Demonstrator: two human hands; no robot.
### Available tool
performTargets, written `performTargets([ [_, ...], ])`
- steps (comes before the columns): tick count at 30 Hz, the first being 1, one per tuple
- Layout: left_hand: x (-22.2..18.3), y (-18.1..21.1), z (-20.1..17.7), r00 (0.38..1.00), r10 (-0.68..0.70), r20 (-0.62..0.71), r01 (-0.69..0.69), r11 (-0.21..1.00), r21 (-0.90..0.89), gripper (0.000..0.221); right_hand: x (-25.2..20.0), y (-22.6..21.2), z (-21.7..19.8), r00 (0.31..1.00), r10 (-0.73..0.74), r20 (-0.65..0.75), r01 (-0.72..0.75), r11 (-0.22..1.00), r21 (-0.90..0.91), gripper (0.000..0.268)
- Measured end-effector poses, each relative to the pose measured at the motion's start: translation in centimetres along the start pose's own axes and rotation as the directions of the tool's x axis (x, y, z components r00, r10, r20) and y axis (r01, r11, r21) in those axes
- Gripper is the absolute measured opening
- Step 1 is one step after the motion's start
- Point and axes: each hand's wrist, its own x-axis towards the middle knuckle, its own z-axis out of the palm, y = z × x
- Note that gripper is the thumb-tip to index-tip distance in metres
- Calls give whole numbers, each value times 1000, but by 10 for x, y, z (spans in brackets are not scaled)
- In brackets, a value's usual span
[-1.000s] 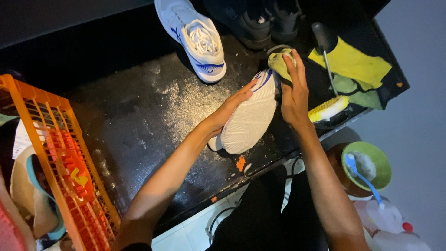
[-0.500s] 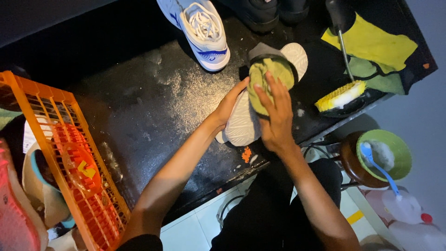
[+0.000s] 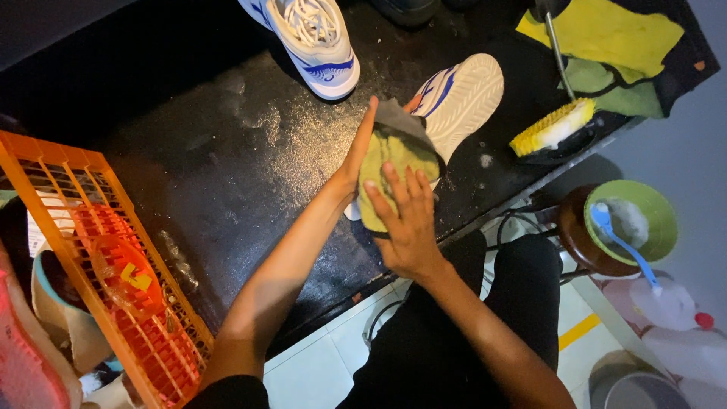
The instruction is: The person cleans the sole and sides of a white sneaker using a brush with soap and a cloth, then scrubs the upper with a toothbrush.
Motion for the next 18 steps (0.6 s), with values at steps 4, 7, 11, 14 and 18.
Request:
performTargets([
  [4,11,-10,-40,992,-127,14,127,991,31,82,-4,-11,12,999,-11,-44,10,1000,-12,54],
  [7,10,1,-33,988,-134,82,144,982,-121,84,1,-19,3,998,-54,-10,54,997,-47,49],
  [11,-6,23,10,989,-104,102,133,927,-352,87,4,-18,-4,986,-148,70,146,989,27,50],
  [14,-15,32,31,998,-67,-7,61,945,-320,86,7,-23,-9,970,-194,145,166,969,185,48],
  [18,-38,51,61,953,-197,-231,159,972,-171,99,8,-28,-11,961,-262,91,209,900,382,41],
])
